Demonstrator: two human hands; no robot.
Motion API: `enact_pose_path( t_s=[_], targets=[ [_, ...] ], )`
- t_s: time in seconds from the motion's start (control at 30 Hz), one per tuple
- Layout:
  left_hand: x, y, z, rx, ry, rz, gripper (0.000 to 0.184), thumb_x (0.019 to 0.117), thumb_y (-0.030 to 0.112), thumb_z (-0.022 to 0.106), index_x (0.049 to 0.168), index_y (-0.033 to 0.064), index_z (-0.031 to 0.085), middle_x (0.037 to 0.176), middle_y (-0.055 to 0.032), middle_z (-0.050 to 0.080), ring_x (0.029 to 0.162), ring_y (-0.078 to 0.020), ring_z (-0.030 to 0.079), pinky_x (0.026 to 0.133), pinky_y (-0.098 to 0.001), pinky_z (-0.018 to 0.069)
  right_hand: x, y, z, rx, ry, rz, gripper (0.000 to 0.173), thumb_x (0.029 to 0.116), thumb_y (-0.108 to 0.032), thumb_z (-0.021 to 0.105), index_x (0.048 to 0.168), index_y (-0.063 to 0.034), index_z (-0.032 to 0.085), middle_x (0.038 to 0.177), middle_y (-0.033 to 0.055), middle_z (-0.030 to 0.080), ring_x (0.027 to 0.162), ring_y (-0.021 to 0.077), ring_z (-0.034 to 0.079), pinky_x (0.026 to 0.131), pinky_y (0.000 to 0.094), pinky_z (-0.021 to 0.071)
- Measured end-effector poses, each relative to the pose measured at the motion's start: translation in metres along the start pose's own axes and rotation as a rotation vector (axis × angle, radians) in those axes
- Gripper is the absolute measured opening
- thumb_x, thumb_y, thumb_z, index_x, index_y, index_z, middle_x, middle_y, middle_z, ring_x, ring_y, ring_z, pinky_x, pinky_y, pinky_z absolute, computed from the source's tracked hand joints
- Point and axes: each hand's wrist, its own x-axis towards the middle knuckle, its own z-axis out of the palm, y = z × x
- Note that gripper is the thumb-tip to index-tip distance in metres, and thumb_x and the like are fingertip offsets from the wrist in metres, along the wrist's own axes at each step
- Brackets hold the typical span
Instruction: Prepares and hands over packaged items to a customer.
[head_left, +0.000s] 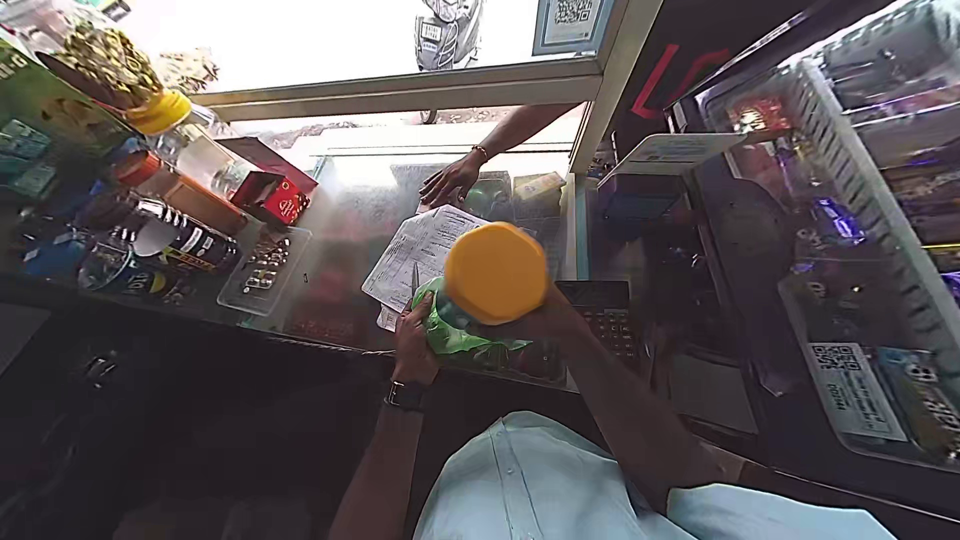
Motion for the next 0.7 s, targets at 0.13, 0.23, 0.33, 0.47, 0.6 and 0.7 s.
enact_pose_path(
  t_s=[0.13,0.23,0.33,0.47,0.6,0.7],
  targets=[
    [-0.004,0.012,-0.008,0.029,0.005,0.119,0.021,0.1043,0.004,0.04,0.111,-0.0015,0.059,0.086,-0.0115,0.071,0.078,-0.0169,0.072,0.07,-0.035,0.0625,0.026,0.033,-0.004,-0.367,-0.436,0.212,0.096,0.064,-0.019,0.093,0.147,-0.0128,0.045,0.124,0.0097,0.068,0.113,0.0206,0.067,0.098,0.0448,0.0557],
    [-0.011,0.032,-0.006,0.138,0.023,0.182,0.015,0.1038,0.004,0.049,0.106,-0.005,0.061,0.083,-0.0129,0.071,0.073,-0.0182,0.072,0.067,-0.0349,0.0626,0.037,0.019,-0.006,-0.694,-0.673,0.395,0.095,0.068,-0.016,0.091,0.151,-0.0195,0.044,0.132,0.0143,0.064,0.118,0.0345,0.063,0.096,0.059,0.0506],
    [-0.016,0.045,0.002,0.298,0.04,0.289,0.006,0.0972,-0.004,0.058,0.099,-0.0069,0.063,0.079,-0.011,0.068,0.067,-0.0147,0.068,0.064,-0.0297,0.0596,0.04,0.022,0.005,-0.949,-0.761,0.468,0.089,0.0691,-0.016,0.086,0.149,-0.019,0.046,0.121,0.0154,0.066,0.109,0.0374,0.065,0.083,0.0593,0.0527],
    [-0.016,0.04,0.013,0.565,-0.009,0.513,0.012,0.0911,-0.007,0.063,0.102,-0.0051,0.067,0.079,-0.0055,0.068,0.067,-0.0065,0.065,0.064,-0.0224,0.0563,0.043,0.017,0.018,-1.041,-0.851,0.739,0.064,0.0801,-0.013,0.078,0.139,-0.0073,0.053,0.119,0.0239,0.065,0.111,0.0461,0.063,0.081,0.068,0.0488],
    [-0.013,0.039,-0.003,0.934,0.052,0.623,0.02,0.0878,0.004,0.066,0.107,0.0013,0.071,0.072,-0.0014,0.065,0.058,-0.0044,0.058,0.057,-0.0228,0.05,0.039,0.014,0.01,-0.873,-0.886,0.586,0.053,0.0856,-0.011,0.076,0.135,-0.0038,0.059,0.126,0.02,0.065,0.12,0.0382,0.061,0.097,0.0593,0.0487],
    [-0.01,0.033,-0.023,0.826,0.045,0.551,0.018,0.0883,0.001,0.066,0.106,0.0005,0.071,0.072,-0.0013,0.065,0.057,-0.0052,0.06,0.053,-0.0215,0.0509,0.06,0.01,-0.031,-0.621,-0.502,0.385,0.017,0.0953,-0.005,0.067,0.109,-0.0063,0.076,0.101,0.0082,0.076,0.089,0.0179,0.073,0.085,0.039,0.0598]
  ],
)
